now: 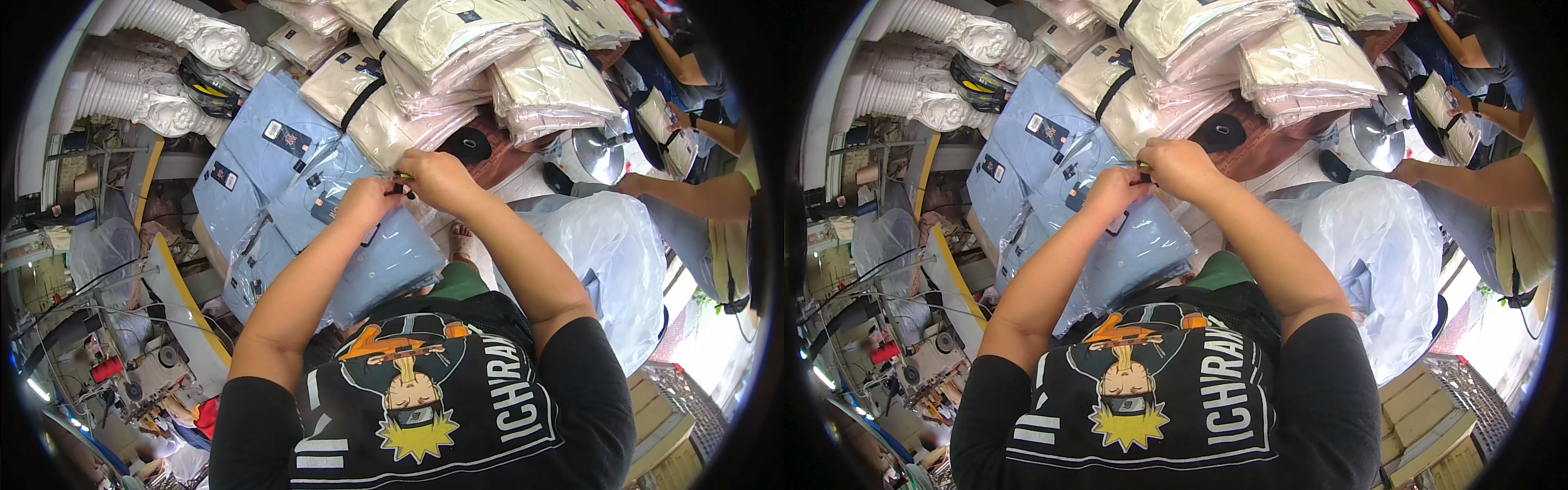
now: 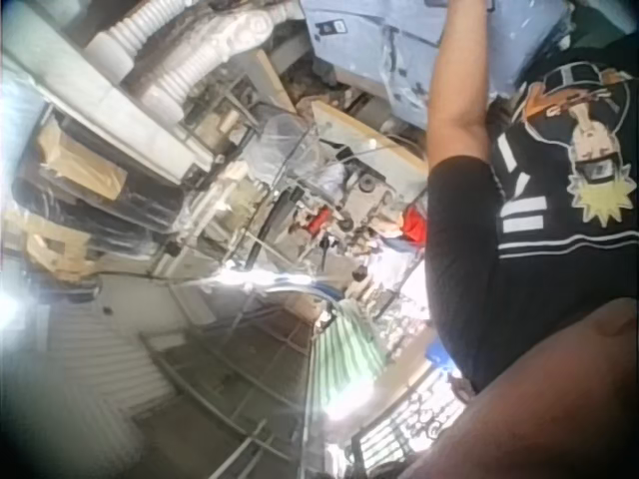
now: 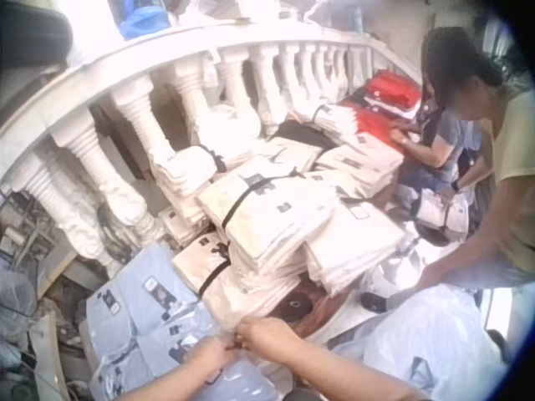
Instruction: The person organizes and bands stacks of packaged shirts by hand and using a tool to tighten a strap, before placing a banded stack into a larger plastic bag.
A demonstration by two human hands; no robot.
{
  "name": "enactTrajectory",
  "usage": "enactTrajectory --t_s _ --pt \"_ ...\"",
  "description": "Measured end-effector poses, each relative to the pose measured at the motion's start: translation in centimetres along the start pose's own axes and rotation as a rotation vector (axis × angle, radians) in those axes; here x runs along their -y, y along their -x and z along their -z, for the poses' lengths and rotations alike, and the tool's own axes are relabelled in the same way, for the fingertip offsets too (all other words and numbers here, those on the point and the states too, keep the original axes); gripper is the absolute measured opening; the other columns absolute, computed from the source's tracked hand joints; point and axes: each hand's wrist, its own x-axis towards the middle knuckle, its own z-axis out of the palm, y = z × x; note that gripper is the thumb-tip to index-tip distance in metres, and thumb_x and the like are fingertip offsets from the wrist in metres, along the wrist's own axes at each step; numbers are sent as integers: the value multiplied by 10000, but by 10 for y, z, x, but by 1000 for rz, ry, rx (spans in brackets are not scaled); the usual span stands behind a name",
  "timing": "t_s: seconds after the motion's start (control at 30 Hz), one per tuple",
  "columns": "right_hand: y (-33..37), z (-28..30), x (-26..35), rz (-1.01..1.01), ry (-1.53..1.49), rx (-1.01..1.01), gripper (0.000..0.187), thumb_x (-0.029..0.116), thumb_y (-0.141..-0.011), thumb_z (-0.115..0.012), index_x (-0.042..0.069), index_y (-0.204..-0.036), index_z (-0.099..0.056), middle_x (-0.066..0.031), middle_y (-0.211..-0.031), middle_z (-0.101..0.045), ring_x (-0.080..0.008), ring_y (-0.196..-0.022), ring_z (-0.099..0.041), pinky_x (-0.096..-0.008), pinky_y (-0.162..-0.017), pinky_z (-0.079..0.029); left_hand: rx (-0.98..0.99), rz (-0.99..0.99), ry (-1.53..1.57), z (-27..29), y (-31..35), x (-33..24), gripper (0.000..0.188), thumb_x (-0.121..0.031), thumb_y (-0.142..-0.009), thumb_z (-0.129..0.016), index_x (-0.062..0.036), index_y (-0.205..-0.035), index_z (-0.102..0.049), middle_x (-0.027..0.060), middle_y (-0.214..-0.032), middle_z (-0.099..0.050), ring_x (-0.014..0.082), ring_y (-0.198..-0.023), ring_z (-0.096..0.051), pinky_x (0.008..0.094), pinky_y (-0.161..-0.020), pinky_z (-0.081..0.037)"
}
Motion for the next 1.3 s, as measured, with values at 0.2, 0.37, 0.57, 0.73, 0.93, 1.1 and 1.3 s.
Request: enactTrajectory --t_s 0.2,0.37,0.57,0.73,0.93,1.1,1.3 --pt "43 -11 22 -449 -223 -112 163 193 -759 -653 57 -843 -620 -103 -734 -595 -240 -649 -591 -344 -576 -452 -99 28 46 -4 9 3 180 -208 -722 -641 -67 -828 -677 126 -626 -606 245 -562 -581 345 -562 -444" --pt "64 -67 -7 -822 -931 -108 182 200 -797 -667 32 -820 -599 -13 -687 -595 -100 -585 -519 -268 -551 -416 -56 90 48 3 10 -11 167 -207 -706 -649 -60 -785 -662 177 -672 -602 329 -619 -595 402 -583 -453" --pt "38 -82 -15 -933 -1328 -187 77 104 -843 -592 93 -815 -522 54 -564 -439 -41 -416 -330 -209 -373 -220 -125 58 82 0 14 -1 175 -205 -689 -666 -40 -743 -645 140 -557 -558 227 -471 -512 339 -500 -402" --pt "39 -97 -32 -788 -1317 -134 38 128 -853 -568 97 -874 -564 58 -616 -466 -44 -470 -384 -212 -400 -286 -236 -155 -84 -6 18 1 163 -199 -709 -664 -51 -775 -645 139 -678 -596 266 -582 -576 354 -545 -441" --pt "36 -101 -35 -643 -1163 -61 99 102 -862 -541 71 -943 -589 33 -642 -513 -46 -511 -422 -204 -451 -332 -238 -523 -494 -4 21 1 87 -144 -709 -610 -78 -758 -635 68 -715 -588 233 -699 -601 356 -619 -480" --pt "33 -80 -23 -725 -964 56 104 127 -843 -578 51 -908 -603 21 -673 -550 -59 -562 -462 -227 -486 -374 -184 -617 -708 -2 21 1 77 -134 -690 -588 -89 -744 -619 39 -721 -566 214 -734 -582 358 -615 -469" --pt "59 -99 -32 -643 -979 -257 282 230 -732 -730 44 -893 -591 -2 -691 -563 -83 -605 -497 -247 -551 -417 -100 -359 -754 0 6 -10 145 -152 -764 -549 -94 -837 -660 47 -924 -586 234 -945 -513 385 -764 -408"
